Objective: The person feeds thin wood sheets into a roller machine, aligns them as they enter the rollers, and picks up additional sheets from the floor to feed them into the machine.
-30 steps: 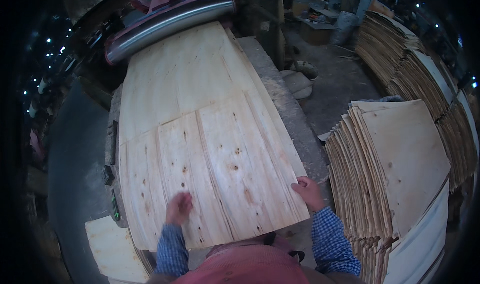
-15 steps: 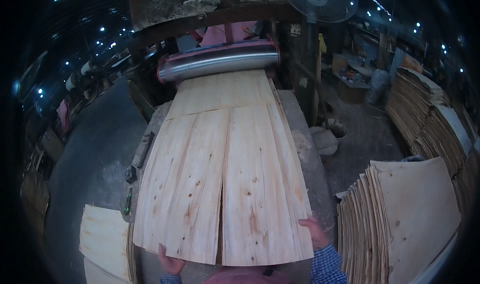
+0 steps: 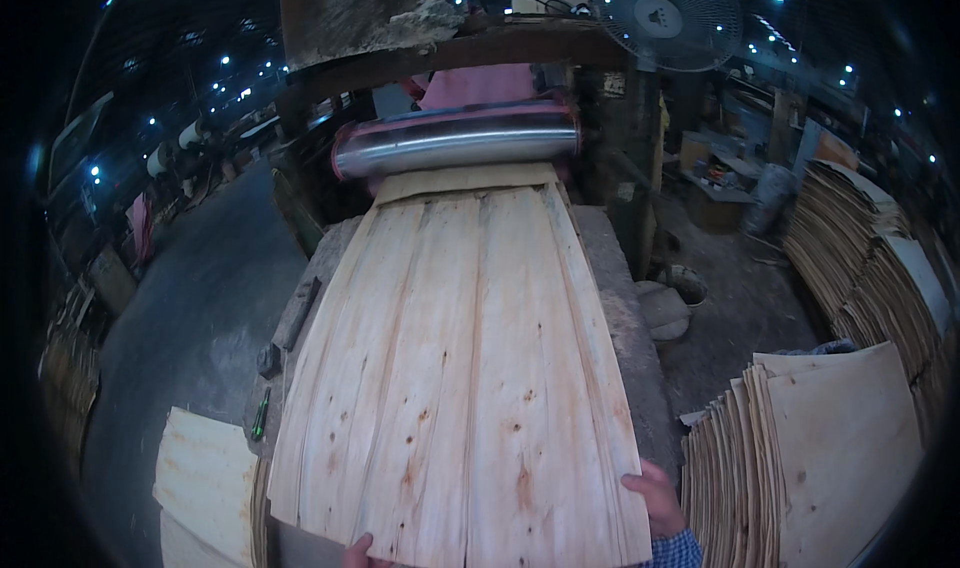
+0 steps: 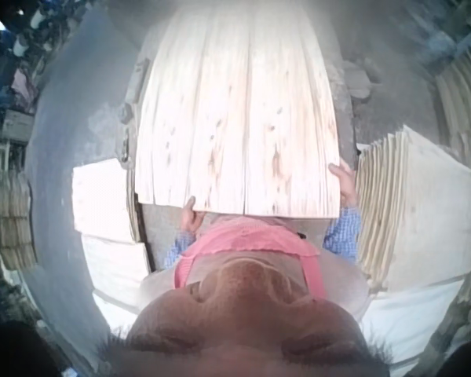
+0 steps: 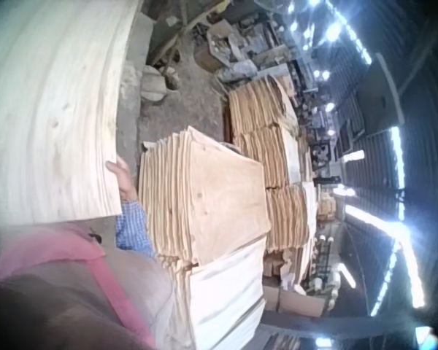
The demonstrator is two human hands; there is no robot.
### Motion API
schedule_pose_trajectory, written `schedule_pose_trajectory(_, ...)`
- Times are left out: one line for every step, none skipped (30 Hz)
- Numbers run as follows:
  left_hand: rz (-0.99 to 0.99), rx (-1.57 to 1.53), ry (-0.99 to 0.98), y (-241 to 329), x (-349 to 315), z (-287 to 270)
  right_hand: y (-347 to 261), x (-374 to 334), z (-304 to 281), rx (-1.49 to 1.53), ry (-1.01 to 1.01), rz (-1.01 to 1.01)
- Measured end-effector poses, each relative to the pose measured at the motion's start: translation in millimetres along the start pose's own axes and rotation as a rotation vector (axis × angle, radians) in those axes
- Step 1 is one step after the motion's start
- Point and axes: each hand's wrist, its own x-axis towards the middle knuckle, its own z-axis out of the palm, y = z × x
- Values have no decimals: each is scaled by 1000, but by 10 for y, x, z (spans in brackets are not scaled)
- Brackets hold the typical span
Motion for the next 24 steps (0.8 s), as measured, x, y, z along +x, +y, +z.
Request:
schedule_pose_trajectory(-15, 50, -4, -8, 163, -53, 63, 128, -67, -43, 36, 18)
schedule_pose_trajectory(-38, 117, 53, 123, 283, 123, 110, 317, -132, -90, 49, 12)
schedule_pose_trajectory(-42, 76, 29, 253, 367, 306, 161, 542, -193, -138, 61, 6)
schedule_pose_trajectory(-43, 33, 1, 397, 465, 522, 185, 765, -240, -187, 72, -5)
schedule_pose_trajectory(-46, -10, -25, 490, 534, 668, 214, 938, -304, -249, 92, -7)
schedule_pose_trajectory(-33, -12, -20, 542, 591, 758, 236, 1098, -369, -311, 110, -11)
schedule_pose_trajectory(-16, -12, -15, 590, 652, 827, 239, 1195, -348, -370, 125, -18)
schedule_pose_trajectory(0, -10, -11, 635, 727, 881, 262, 1160, -319, -622, 205, -146)
schedule_pose_trajectory(18, 14, 1, 682, 823, 914, 275, 1045, -226, -874, 278, -275)
schedule_pose_trajectory(27, 42, 7, 714, 965, 948, 327, 945, -156, -1128, 361, -406)
schedule_pose_trajectory(36, 71, 12, 733, 1137, 963, 474, 894, -114, -1181, 385, -400)
schedule_pose_trajectory(22, 29, 17, 731, 1411, 958, 672, 803, -86, -1237, 416, -393)
schedule_pose_trajectory(64, 69, 11, 759, 1600, 1021, 866, 714, -59, -1290, 451, -382)
schedule_pose_trajectory(105, 113, 0, 819, 1760, 1142, 1044, 660, -35, -1348, 385, -358)
schedule_pose_trajectory(150, 152, -6, 873, 1895, 1249, 1195, 620, -10, -1405, 311, -334)
schedule_pose_trajectory(164, 129, -24, 915, 2040, 1342, 1331, 545, 7, -1421, 349, -376)
schedule_pose_trajectory(177, 106, -44, 966, 2181, 1427, 1457, 466, 22, -1437, 389, -417)
schedule_pose_trajectory(187, 86, -63, 1020, 2302, 1520, 1522, 402, 21, -1452, 430, -455)
schedule_pose_trajectory(202, 104, -70, 1087, 2421, 1621, 1530, 366, -6, -1448, 454, -426)
schedule_pose_trajectory(208, 129, -76, 1157, 2526, 1722, 1565, 305, -42, -1442, 482, -385)
schedule_pose_trajectory(197, 163, -76, 1187, 2630, 1782, 1600, 159, -19, -1435, 512, -321)
schedule_pose_trajectory(177, 127, -92, 1230, 2779, 1845, 1590, 97, -9, -1440, 489, -272)
schedule_pose_trajectory(150, 93, -101, 1233, 2946, 1866, 1443, 92, 70, -1443, 462, -213)
schedule_pose_trajectory(126, 44, -114, 1286, 3142, 1848, 1371, 82, 125, -1439, 432, -160)
